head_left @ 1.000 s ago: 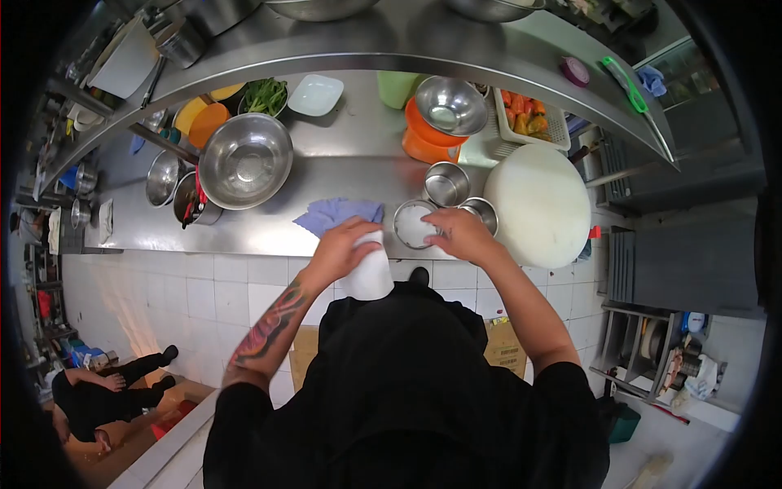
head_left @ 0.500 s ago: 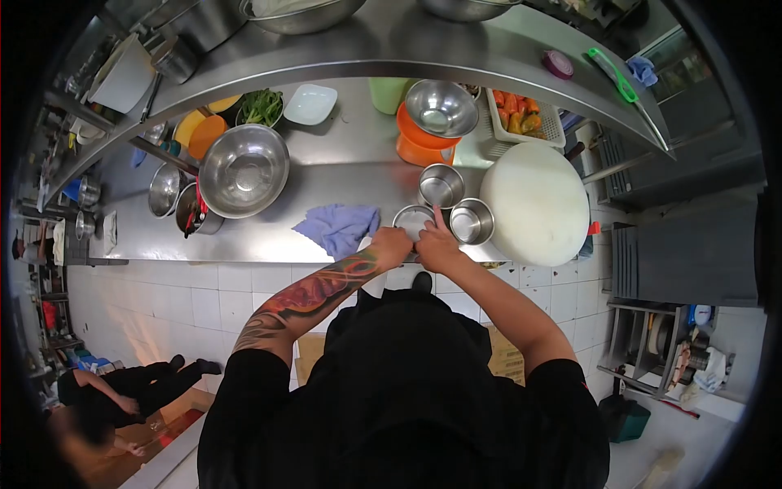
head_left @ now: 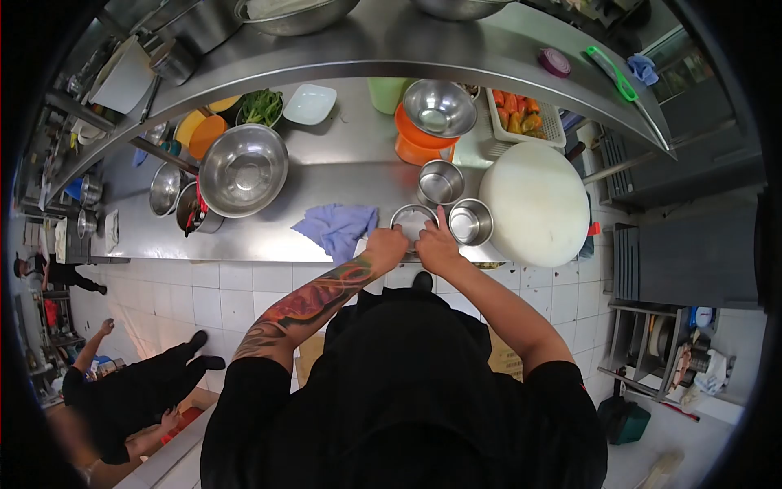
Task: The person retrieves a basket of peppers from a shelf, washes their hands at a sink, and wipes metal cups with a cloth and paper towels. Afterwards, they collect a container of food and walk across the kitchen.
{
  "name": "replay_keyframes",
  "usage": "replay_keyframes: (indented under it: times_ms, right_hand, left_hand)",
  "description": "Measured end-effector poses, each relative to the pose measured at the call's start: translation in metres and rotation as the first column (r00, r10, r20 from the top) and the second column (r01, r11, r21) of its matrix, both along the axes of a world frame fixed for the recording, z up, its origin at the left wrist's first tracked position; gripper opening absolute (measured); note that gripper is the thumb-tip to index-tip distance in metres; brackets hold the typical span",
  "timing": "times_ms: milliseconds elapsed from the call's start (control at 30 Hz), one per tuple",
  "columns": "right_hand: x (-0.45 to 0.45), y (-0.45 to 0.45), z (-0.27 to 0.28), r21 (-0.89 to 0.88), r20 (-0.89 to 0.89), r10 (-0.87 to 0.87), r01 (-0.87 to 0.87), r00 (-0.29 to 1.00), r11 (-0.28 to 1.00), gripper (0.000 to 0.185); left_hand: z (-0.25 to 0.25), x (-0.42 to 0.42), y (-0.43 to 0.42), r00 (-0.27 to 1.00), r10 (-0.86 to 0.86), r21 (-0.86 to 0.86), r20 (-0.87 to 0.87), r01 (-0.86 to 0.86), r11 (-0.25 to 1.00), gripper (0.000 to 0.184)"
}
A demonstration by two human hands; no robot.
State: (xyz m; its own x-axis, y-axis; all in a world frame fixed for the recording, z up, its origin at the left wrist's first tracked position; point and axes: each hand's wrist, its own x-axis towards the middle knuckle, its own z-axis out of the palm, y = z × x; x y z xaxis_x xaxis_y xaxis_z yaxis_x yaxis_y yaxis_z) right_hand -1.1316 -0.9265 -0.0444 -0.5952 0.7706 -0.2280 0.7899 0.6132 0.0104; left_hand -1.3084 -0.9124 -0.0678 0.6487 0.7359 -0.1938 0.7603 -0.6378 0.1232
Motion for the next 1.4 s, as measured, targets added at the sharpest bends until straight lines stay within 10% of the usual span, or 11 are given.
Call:
replay_keyframes:
  times_ms: [400,467,567,700,1000,1200,1400]
  right_hand:
    - [0.008,-0.004,0.032,-0.11,-0.109,-0.041,0.029,0.993,0.993,0.017]
    - [0.014,-0.003,0.034,-0.247,-0.534,-0.29,0.182,0.794,0.952,0.023]
    - [-0.003,0.01,0.024,-0.406,-0.615,-0.54,0.355,0.575,0.842,0.025]
    - [-0.027,0.03,-0.003,-0.424,-0.243,-0.513,0.386,0.823,0.82,0.034]
    - [-0.035,0.046,0.008,-0.493,-0.092,-0.507,0.403,0.857,0.771,0.033]
    - [-0.026,0.044,0.006,-0.503,-0.047,-0.214,0.162,0.976,0.849,0.045]
    - [-0.033,0.024,-0.021,-0.246,-0.215,-0.282,0.228,0.935,0.942,0.038]
  left_hand:
    - [0.013,-0.005,-0.001,0.997,-0.058,0.03,0.041,0.057,0.998,0.013]
    - [0.02,-0.009,-0.007,0.984,-0.051,0.016,0.17,0.049,0.999,0.014]
    - [0.023,-0.008,-0.008,0.995,-0.044,-0.019,0.087,0.046,0.999,0.017]
    - [-0.007,-0.002,-0.002,1.0,-0.023,-0.011,-0.017,0.023,1.0,0.019]
    - [0.012,-0.015,0.002,0.998,0.009,-0.053,0.063,-0.006,0.999,0.019]
    - [0.077,-0.052,-0.034,0.914,0.059,-0.173,0.402,0.013,0.985,0.028]
    - [0.064,-0.115,-0.06,0.698,0.315,-0.267,0.643,-0.182,0.946,0.03]
